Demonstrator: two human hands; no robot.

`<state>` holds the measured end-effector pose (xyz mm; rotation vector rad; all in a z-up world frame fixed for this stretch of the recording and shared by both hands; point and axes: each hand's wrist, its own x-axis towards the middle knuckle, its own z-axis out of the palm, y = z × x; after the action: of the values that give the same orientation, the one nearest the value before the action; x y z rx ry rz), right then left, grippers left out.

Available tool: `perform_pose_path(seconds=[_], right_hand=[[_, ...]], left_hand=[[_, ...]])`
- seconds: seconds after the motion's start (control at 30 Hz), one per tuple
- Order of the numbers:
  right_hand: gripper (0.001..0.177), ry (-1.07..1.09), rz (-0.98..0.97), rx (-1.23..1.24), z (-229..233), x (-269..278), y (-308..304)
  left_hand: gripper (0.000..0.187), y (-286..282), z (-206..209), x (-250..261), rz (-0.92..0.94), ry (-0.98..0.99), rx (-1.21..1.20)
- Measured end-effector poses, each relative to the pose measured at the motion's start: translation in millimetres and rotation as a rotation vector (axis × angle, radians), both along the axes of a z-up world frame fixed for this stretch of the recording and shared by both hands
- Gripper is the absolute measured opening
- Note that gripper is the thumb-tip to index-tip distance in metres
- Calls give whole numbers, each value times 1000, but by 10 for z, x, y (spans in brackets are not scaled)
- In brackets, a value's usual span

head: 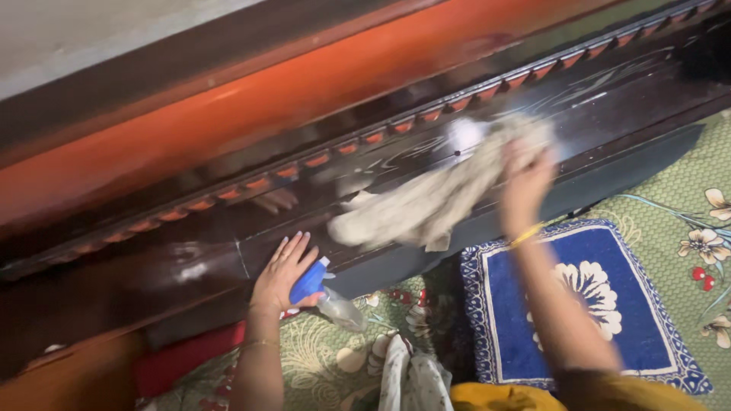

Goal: The person cleans a dark wooden headboard using a spray bottle and a cloth. They repeatedly spray the surface and wipe it down, moving along the top edge and decorative carvings.

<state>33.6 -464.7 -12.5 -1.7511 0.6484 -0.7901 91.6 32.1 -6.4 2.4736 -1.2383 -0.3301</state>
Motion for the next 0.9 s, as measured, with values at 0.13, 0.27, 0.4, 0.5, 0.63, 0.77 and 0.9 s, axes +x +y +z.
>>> perform_pose_path(seconds=[0.13, 0.27, 0.4, 0.5, 0.63, 0.77, 0.9], right_hand=[[88, 672, -44, -633, -124, 158, -1517], [107, 1208, 86, -890, -895, 501, -1283], [95, 1168, 0, -932, -1050, 688, -219], [91, 1525, 408, -967, -571, 707, 857], [36, 1132, 860, -1101, -211, 752, 2434], [33, 57, 1254, -784, -400, 987, 3241], [44, 113, 1421, -862, -477, 1128, 3156]], left_hand=[[100, 33, -25, 20, 5, 12, 72], [101, 39, -27, -15, 30, 25, 120], [108, 48, 27, -47, 34, -67, 93], [111, 70, 18, -61, 42, -110, 138], [113, 136, -152, -83, 57, -194, 86], [114, 211, -356, -132, 124, -215, -148], [119, 238, -399, -64, 84, -266, -127]])
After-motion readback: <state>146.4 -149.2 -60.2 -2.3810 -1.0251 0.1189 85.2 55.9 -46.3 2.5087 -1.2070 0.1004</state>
